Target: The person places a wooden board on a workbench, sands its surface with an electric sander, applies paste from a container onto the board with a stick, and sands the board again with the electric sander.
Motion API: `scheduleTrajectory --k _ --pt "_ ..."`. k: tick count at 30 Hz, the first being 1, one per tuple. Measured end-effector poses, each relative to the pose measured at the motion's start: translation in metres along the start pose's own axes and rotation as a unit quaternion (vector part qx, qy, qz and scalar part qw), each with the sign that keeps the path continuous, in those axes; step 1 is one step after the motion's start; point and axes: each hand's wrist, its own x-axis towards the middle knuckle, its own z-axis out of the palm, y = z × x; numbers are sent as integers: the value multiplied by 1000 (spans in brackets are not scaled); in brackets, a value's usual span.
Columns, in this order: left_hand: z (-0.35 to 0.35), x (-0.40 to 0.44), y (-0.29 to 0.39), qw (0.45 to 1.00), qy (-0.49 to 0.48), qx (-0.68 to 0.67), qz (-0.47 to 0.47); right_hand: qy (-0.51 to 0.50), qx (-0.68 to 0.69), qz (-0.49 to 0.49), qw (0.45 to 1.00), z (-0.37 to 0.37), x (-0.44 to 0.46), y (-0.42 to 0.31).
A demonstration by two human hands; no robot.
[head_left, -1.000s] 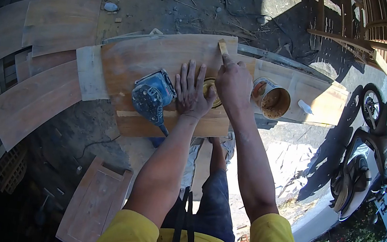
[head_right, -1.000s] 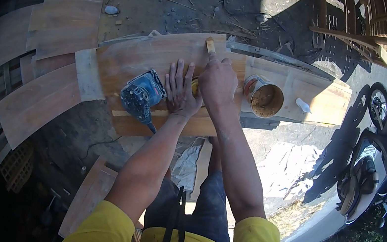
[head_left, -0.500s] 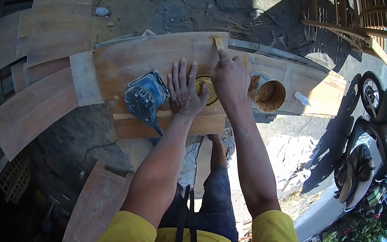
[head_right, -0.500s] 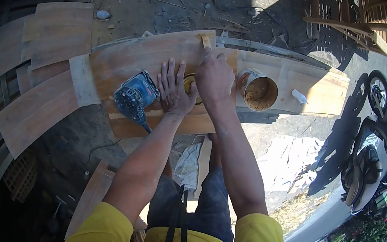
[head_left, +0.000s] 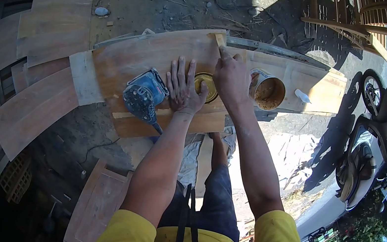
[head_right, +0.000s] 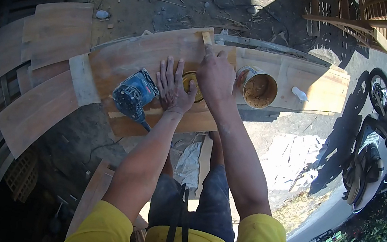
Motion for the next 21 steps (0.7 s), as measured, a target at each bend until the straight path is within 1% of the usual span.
scheduleTrajectory --k 2,5,8,11,15,18,21 --pt "0 0 1 1000 0 2 -1 -23 9 7 1000 1 7 -16" --pt "1 0 0 1000 -3 6 -5 -13 -1 18 1000 17 6 -19" --pt "3 -2 -2 1000 -7 2 -10 -25 15 13 999 6 5 -28" --pt "3 -3 -2 1000 -12 2 -12 -36 1 -8 999 28 -1 -25" --pt "2 -1 -2 1000 -26 3 -13 -28 25 7 999 22 -4 -36" --pt "5 -2 -3 999 -36 0 -16 -19 12 -12 1000 27 -6 -39" --pt "7 -1 -3 1000 -17 -2 -14 -32 19 1 999 26 -6 -44"
